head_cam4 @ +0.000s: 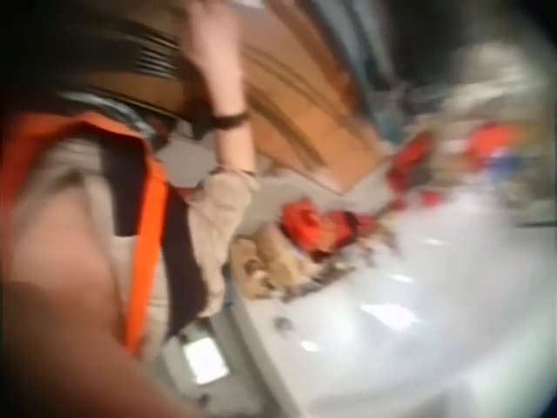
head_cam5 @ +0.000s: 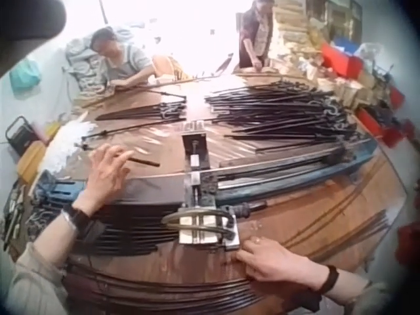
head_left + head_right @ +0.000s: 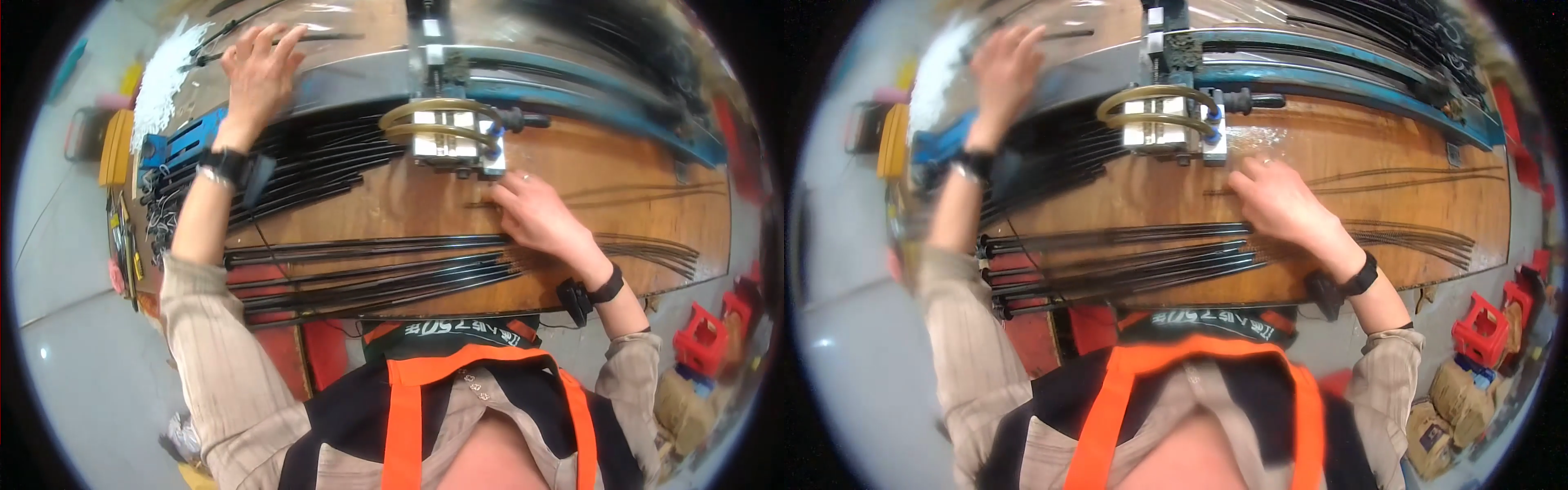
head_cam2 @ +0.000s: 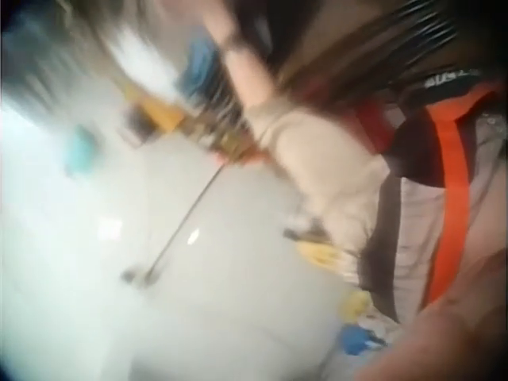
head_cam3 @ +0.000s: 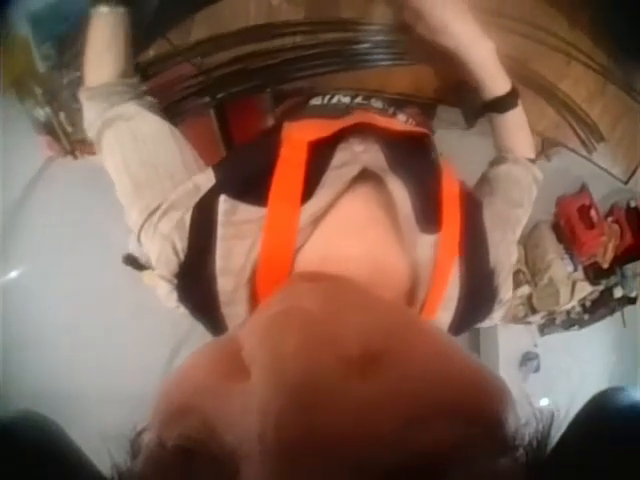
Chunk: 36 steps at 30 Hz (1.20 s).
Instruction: Sorting and aligning metal rods on a workbench jig.
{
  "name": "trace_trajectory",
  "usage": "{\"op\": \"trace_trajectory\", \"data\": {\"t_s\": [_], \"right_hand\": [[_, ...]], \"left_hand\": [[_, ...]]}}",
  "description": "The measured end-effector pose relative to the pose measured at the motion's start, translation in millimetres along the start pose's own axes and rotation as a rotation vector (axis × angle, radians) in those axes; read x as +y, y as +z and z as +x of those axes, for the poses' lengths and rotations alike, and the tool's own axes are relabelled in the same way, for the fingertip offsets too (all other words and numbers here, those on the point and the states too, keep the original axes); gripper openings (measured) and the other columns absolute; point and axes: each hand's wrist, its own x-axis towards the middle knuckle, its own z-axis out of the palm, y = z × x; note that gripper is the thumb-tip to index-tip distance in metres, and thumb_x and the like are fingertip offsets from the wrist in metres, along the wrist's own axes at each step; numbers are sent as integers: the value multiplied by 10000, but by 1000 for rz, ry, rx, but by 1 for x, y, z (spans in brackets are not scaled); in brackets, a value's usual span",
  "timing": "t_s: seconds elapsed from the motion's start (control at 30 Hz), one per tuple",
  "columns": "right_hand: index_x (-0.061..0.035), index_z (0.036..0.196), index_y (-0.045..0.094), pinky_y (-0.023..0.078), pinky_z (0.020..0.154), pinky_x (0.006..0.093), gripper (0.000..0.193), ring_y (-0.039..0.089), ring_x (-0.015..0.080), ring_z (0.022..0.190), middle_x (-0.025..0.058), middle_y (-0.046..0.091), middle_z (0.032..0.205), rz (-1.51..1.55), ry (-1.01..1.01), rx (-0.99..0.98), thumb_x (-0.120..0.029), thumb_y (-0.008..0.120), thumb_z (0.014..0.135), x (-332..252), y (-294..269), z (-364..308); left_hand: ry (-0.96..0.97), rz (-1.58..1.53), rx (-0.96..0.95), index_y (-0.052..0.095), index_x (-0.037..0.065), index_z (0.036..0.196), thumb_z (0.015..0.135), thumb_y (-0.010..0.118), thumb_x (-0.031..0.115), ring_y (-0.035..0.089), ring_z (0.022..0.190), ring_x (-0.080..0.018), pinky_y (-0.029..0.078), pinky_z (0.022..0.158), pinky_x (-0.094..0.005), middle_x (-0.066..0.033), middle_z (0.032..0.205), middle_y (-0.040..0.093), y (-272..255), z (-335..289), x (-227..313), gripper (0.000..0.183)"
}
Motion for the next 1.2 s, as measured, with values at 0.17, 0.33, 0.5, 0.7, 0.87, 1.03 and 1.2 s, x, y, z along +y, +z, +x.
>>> {"op": "trace_trajectory", "data": {"t_s": [0.17, 0.33, 0.5, 0.7, 0.87, 1.03, 1.2], "right_hand": [[-80, 992, 639, 494, 751, 442, 194, 586, 360, 872, 136, 614, 895, 86, 63, 74, -47, 614, 803, -5, 1, 15], [-58, 993, 659, 496, 723, 438, 151, 608, 369, 813, 164, 634, 833, 156, -13, 65, -58, 608, 852, -16, 0, 24], [-36, 961, 681, 493, 719, 425, 144, 621, 355, 807, 171, 655, 846, 414, 302, 4, -153, 638, 890, -11, -7, 19], [-53, 971, 713, 491, 694, 412, 161, 614, 327, 756, 152, 663, 833, 357, 56, 63, -180, 650, 895, -7, -2, 20], [-68, 923, 724, 479, 639, 380, 174, 599, 291, 705, 113, 633, 761, 358, 89, 216, -218, 741, 836, -21, 10, 21], [-73, 891, 730, 457, 591, 373, 171, 581, 256, 660, 89, 604, 714, 400, 107, 449, -209, 778, 799, -30, 21, 9], [-75, 891, 733, 454, 580, 375, 173, 570, 256, 649, 86, 594, 703, 361, 45, 519, -196, 790, 781, -35, 23, 8]], "left_hand": [[-150, -112, -633, 619, 133, 929, 785, 758, 307, 544, 964, -234, 338, 836, -417, -34, 930, 568, -99, -86, 91, 266], [-326, -157, -604, 606, 122, 928, 804, 737, 272, 563, 908, -238, 445, 748, -408, -36, 849, 556, -99, -126, 107, 235], [-229, -404, -498, 607, 122, 947, 841, 704, 240, 588, 821, -244, 508, 658, -386, -51, 799, 554, -96, -131, 97, 186], [-224, -428, -480, 610, 120, 961, 889, 672, 209, 601, 689, -253, 504, 531, -374, -65, 724, 532, -97, -105, 118, 130], [-172, -569, -539, 630, 115, 978, 882, 685, 203, 603, 658, -245, 493, 518, -370, -68, 711, 532, -104, -60, 159, 141], [-187, -612, -525, 642, 104, 990, 878, 692, 192, 602, 633, -240, 489, 521, -370, -69, 689, 528, -103, -49, 185, 151], [-181, -598, -549, 650, 93, 997, 878, 692, 183, 611, 640, -231, 498, 534, -359, -62, 686, 548, -113, -43, 190, 155]]}}
